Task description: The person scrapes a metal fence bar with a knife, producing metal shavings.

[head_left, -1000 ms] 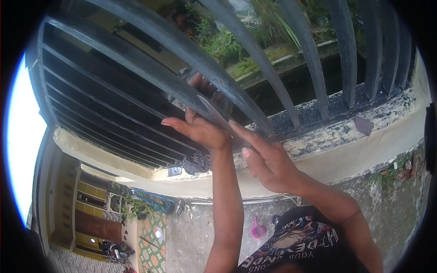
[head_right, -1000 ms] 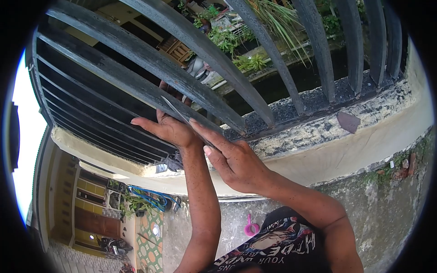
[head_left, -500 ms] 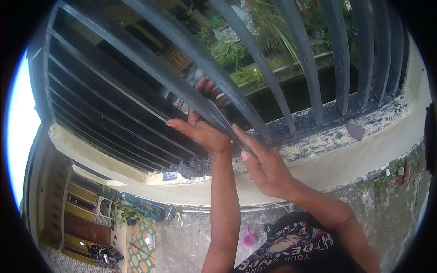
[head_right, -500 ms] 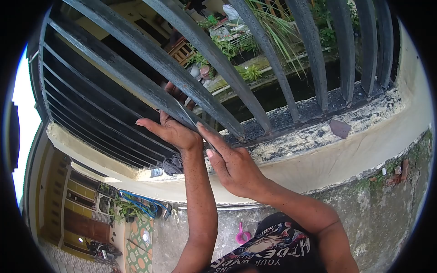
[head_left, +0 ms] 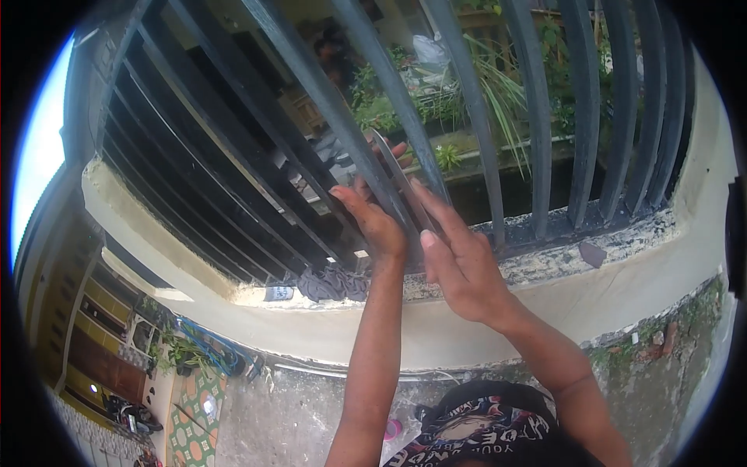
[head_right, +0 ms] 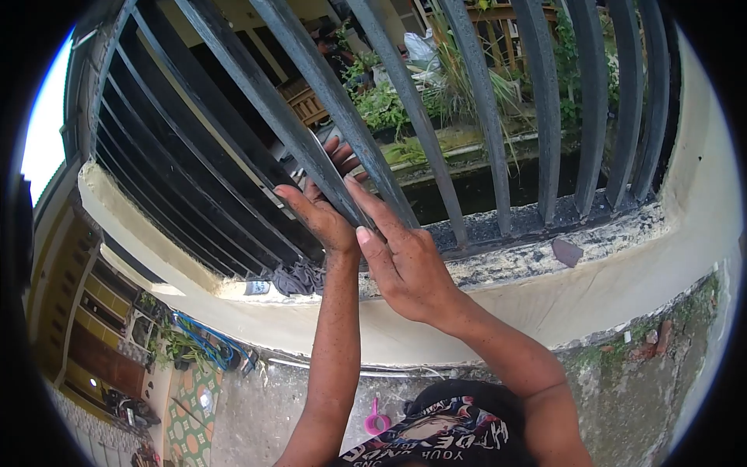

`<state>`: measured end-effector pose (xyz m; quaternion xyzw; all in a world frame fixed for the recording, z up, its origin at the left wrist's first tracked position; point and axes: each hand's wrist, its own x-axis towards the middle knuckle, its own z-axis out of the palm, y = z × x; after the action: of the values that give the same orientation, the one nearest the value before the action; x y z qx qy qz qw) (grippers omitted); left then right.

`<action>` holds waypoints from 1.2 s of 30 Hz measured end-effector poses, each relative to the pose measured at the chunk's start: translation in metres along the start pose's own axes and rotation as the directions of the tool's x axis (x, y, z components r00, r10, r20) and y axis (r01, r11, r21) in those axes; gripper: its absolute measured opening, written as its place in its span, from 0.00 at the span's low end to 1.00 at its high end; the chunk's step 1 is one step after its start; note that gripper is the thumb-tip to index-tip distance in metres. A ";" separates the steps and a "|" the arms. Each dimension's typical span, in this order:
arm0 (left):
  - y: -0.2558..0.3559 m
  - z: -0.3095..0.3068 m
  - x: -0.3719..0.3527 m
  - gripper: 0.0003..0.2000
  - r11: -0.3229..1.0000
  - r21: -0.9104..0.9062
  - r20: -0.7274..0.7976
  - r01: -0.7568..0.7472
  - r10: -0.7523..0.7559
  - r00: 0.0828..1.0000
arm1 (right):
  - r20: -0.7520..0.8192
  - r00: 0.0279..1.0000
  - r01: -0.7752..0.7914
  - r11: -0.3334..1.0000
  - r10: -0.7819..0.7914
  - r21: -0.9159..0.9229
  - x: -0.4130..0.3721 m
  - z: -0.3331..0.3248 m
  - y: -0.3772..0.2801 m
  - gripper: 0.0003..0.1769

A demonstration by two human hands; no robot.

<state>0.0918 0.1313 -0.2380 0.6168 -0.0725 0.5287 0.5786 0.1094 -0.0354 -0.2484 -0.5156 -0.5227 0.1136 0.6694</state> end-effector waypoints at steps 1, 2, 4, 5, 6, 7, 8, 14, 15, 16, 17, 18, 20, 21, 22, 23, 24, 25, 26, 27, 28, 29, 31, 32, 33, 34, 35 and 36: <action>0.000 0.004 0.000 0.50 1.000 0.007 -0.043 0.016 -0.015 0.999 | 0.010 1.000 0.005 1.000 -0.004 -0.019 0.004 -0.001 -0.006 0.31; 0.001 0.006 0.001 0.52 0.999 0.013 -0.086 0.033 -0.031 0.996 | 0.009 1.000 0.020 0.999 -0.020 -0.029 0.008 -0.003 -0.011 0.31; 0.013 0.008 -0.001 0.47 0.989 0.146 -0.097 0.028 -0.014 0.995 | 0.017 0.999 0.040 0.997 -0.039 -0.059 0.016 -0.003 -0.020 0.31; 0.019 0.008 -0.003 0.42 0.956 0.291 -0.100 0.035 -0.006 0.995 | -0.008 0.993 0.119 0.989 -0.120 -0.083 0.021 -0.002 -0.023 0.31; 0.023 0.009 -0.005 0.38 0.903 0.428 -0.103 0.045 0.000 0.995 | -0.013 0.986 0.165 0.980 -0.167 -0.111 0.024 -0.002 -0.025 0.31; 0.019 0.010 -0.006 0.34 0.939 0.343 -0.105 0.016 0.021 0.994 | -0.019 0.977 0.210 0.967 -0.215 -0.141 0.028 -0.002 -0.028 0.31; 0.017 0.010 -0.006 0.34 0.947 0.321 -0.114 0.010 0.028 0.993 | -0.024 0.965 0.254 0.952 -0.261 -0.171 0.032 -0.002 -0.030 0.31; 0.016 0.005 -0.004 0.30 0.957 0.289 -0.075 -0.029 0.053 0.996 | 0.001 1.000 -0.016 0.979 0.016 -0.205 0.050 0.001 -0.043 0.32; 0.014 0.004 -0.004 0.30 0.957 0.288 -0.085 -0.022 0.049 0.995 | -0.010 1.000 0.011 0.982 -0.014 -0.191 0.050 0.003 -0.045 0.32; 0.013 0.004 -0.003 0.30 0.957 0.288 -0.095 -0.017 0.046 0.994 | -0.021 0.999 0.039 0.983 -0.044 -0.177 0.050 0.004 -0.046 0.32; 0.012 0.004 -0.003 0.28 0.962 0.271 -0.089 -0.040 0.066 0.994 | -0.050 0.995 0.080 0.980 -0.091 -0.184 0.050 0.006 -0.049 0.32; 0.012 0.004 -0.002 0.28 0.966 0.253 -0.089 -0.048 0.073 0.993 | -0.079 0.988 0.119 0.975 -0.136 -0.190 0.050 0.007 -0.052 0.32; 0.011 0.002 -0.003 0.27 0.976 0.217 -0.068 -0.014 0.029 0.997 | -0.089 0.983 0.140 0.969 -0.161 -0.203 0.053 0.011 -0.056 0.32; 0.011 0.001 -0.003 0.25 0.982 0.190 -0.065 0.000 0.012 0.998 | -0.099 0.979 0.157 0.967 -0.179 -0.200 0.056 0.014 -0.058 0.32; 0.011 0.001 -0.002 0.25 0.984 0.181 -0.058 0.004 0.006 0.998 | -0.110 0.974 0.173 0.965 -0.197 -0.196 0.057 0.017 -0.059 0.32; 0.011 0.001 -0.002 0.24 0.983 0.181 -0.056 0.008 0.002 0.998 | -0.119 0.974 0.166 0.965 -0.193 -0.204 0.059 0.019 -0.061 0.32; 0.011 0.000 -0.002 0.24 0.983 0.183 -0.053 0.012 -0.002 0.999 | -0.136 0.973 0.159 0.966 -0.189 -0.203 0.060 0.022 -0.062 0.32; 0.006 -0.002 -0.001 0.24 0.988 0.151 -0.035 0.036 -0.031 0.999 | -0.154 0.970 0.153 0.967 -0.186 -0.201 0.063 0.026 -0.064 0.32; 0.004 -0.003 -0.002 0.24 0.989 0.145 -0.022 0.038 -0.035 0.999 | -0.174 0.967 0.150 0.969 -0.185 -0.198 0.065 0.030 -0.066 0.32; 0.003 -0.004 -0.003 0.24 0.988 0.152 -0.024 0.029 -0.026 0.999 | -0.192 0.963 0.152 0.971 -0.187 -0.185 0.068 0.032 -0.067 0.31; 0.001 -0.004 0.001 0.24 0.988 0.157 -0.020 0.011 -0.008 1.000 | -0.213 0.957 0.159 0.968 -0.199 -0.192 0.071 0.034 -0.069 0.31; -0.003 -0.007 0.001 0.25 0.988 0.148 -0.002 0.050 -0.051 0.999 | -0.226 0.952 0.159 0.964 -0.207 -0.213 0.074 0.036 -0.073 0.31; 0.003 -0.004 0.003 0.25 0.991 0.127 0.010 0.035 -0.037 0.999 | -0.259 0.944 0.141 0.958 -0.206 -0.250 0.083 0.041 -0.085 0.31; 0.006 -0.004 0.000 0.26 0.992 0.120 -0.005 0.043 -0.043 0.999 | -0.263 0.941 0.144 0.953 -0.215 -0.265 0.088 0.044 -0.089 0.31; 0.003 -0.005 0.002 0.27 0.987 0.147 -0.007 0.072 -0.072 0.997 | -0.269 0.935 0.152 0.947 -0.230 -0.282 0.096 0.046 -0.094 0.30; 0.000 -0.005 0.007 0.27 0.989 0.130 0.000 0.063 -0.063 0.998 | -0.274 0.931 0.155 0.940 -0.242 -0.303 0.103 0.047 -0.101 0.29; -0.004 -0.005 0.005 0.26 0.991 0.131 0.004 0.032 -0.033 0.999 | -0.289 0.926 0.155 0.942 -0.244 -0.299 0.105 0.049 -0.105 0.28; -0.002 -0.005 0.002 0.25 0.990 0.138 0.013 0.005 -0.007 1.000 | -0.304 0.923 0.142 0.943 -0.236 -0.301 0.108 0.049 -0.107 0.28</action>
<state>0.0915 0.1368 -0.2383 0.6591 -0.0379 0.5266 0.5356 0.0740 0.0201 -0.1025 -0.5616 -0.4590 -0.1149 0.6788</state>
